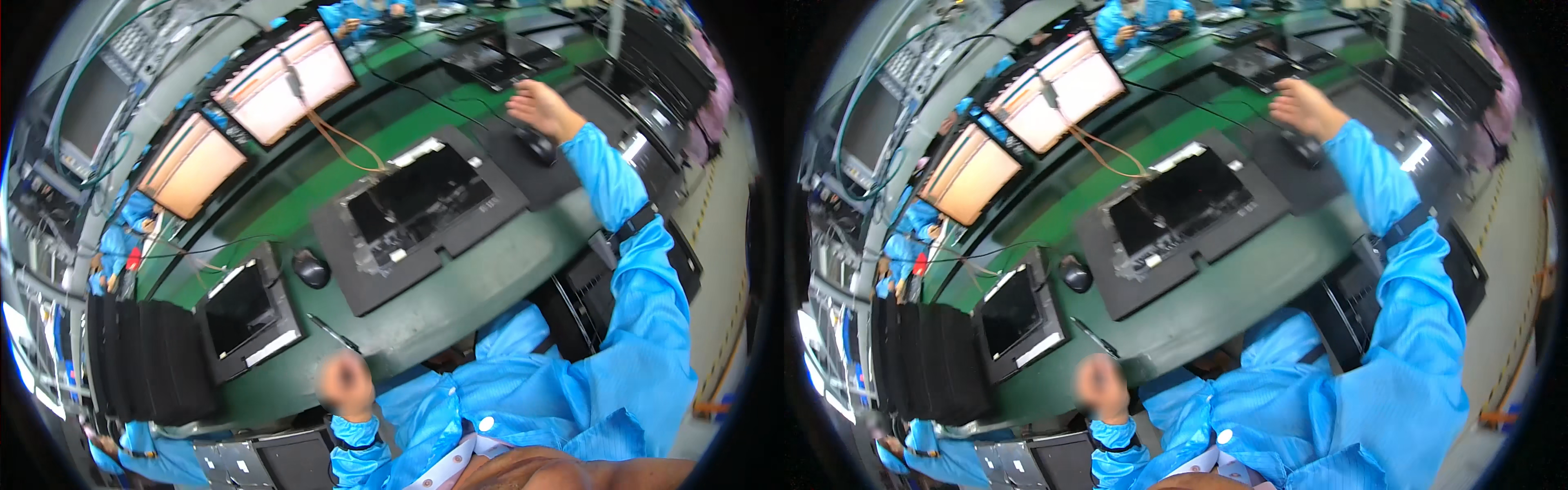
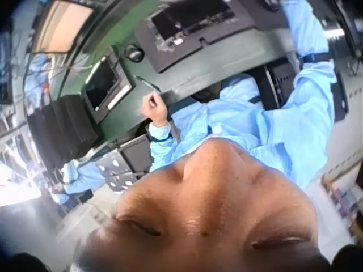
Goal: Inspecting, cleaning, and labeling tablet devices at a factory workstation.
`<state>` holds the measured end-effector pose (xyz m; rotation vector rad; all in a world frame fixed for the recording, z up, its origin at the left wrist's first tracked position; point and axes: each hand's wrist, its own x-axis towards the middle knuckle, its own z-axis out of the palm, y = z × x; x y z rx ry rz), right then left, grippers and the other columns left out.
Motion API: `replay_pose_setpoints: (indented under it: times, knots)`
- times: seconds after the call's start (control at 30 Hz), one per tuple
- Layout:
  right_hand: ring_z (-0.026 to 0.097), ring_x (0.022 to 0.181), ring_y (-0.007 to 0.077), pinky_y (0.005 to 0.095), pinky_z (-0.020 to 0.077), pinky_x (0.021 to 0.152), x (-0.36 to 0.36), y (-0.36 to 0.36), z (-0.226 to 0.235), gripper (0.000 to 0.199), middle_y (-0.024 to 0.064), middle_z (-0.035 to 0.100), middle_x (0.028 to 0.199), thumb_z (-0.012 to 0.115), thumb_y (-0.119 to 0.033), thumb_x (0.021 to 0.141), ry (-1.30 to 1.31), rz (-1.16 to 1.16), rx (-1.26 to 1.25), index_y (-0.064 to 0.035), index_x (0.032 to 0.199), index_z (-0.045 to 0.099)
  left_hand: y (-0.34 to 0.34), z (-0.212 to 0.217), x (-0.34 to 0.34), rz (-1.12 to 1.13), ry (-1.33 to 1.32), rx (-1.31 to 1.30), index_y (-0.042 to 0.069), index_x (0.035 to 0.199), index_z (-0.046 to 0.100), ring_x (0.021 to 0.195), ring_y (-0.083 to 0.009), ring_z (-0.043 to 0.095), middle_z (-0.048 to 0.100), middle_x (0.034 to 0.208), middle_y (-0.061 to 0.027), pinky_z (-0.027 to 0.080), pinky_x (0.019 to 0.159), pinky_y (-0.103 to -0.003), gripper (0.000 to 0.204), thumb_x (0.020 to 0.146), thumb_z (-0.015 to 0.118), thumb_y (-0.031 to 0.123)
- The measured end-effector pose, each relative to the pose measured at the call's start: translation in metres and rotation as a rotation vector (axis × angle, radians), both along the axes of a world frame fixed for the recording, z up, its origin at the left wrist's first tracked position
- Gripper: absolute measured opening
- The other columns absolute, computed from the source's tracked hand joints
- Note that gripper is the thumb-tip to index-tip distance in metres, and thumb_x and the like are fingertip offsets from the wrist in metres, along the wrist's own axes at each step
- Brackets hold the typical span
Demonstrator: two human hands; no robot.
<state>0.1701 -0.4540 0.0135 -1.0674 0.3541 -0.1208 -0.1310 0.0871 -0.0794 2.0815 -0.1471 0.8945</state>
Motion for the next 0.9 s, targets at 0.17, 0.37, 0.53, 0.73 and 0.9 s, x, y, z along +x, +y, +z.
replay_pose_setpoints:
  times: [0.17, 0.37, 0.53, 0.73, 0.9]
  knots:
    - [0.035, 0.143, 0.0373, 0.0526, 0.0335, 0.119, 0.099, -0.09, 0.009, 0.105, 0.0228, 0.032, 0.154, 0.079, -0.03, 0.079, 0.108, -0.27, 0.064, 0.0027, 0.157, 0.017, -0.007, -0.005, 0.005, 0.149, 0.015, 0.094, 0.004, 0.084, 0.065, 0.051, -0.0137, 0.049, 0.056, 0.065, -0.0039, 0.035, 0.048, -0.028, 0.008, 0.086, 0.071, -0.001]
    - [0.059, 0.11, 0.0327, 0.0638, 0.0413, 0.097, 0.21, -0.224, -0.049, 0.045, 0.0054, 0.066, 0.114, 0.072, -0.042, 0.082, 0.277, -0.482, 0.015, -0.0168, 0.118, 0.062, -0.009, -0.005, 0.005, 0.247, 0.064, 0.122, 0.006, 0.082, 0.065, 0.048, -0.0142, 0.047, 0.054, 0.061, -0.0028, 0.034, 0.046, -0.03, 0.01, 0.085, 0.072, -0.001]
    - [0.055, 0.091, 0.0266, 0.0415, 0.0509, 0.071, 0.202, -0.2, -0.069, 0.06, 0.0084, 0.053, 0.124, 0.078, -0.05, 0.076, 0.307, -0.453, -0.184, -0.0174, 0.122, 0.057, -0.018, -0.003, -0.001, 0.386, 0.098, 0.146, 0.005, 0.082, 0.064, 0.049, -0.0159, 0.049, 0.055, 0.062, -0.004, 0.037, 0.048, -0.029, 0.01, 0.085, 0.071, -0.001]
    - [0.05, 0.055, 0.0116, 0.0248, 0.0418, 0.047, 0.218, -0.254, -0.096, 0.049, 0.0012, 0.05, 0.076, 0.087, -0.05, 0.071, 0.309, -0.423, -0.22, -0.0189, 0.1, 0.062, -0.016, -0.006, 0.01, 0.393, 0.15, 0.194, 0.005, 0.082, 0.064, 0.051, -0.016, 0.049, 0.055, 0.063, -0.0048, 0.036, 0.048, -0.029, 0.008, 0.087, 0.068, 0.001]
    - [0.056, 0.102, 0.0277, 0.0471, 0.0518, 0.087, 0.237, -0.176, -0.069, 0.058, 0.0067, 0.059, 0.106, 0.078, -0.061, 0.075, 0.497, -0.47, -0.238, -0.0162, 0.11, 0.065, -0.021, 0.006, 0.001, 0.468, 0.274, 0.173, -0.001, 0.083, 0.058, 0.065, -0.0147, 0.05, 0.056, 0.073, -0.0055, 0.041, 0.06, -0.03, 0.014, 0.096, 0.061, -0.001]
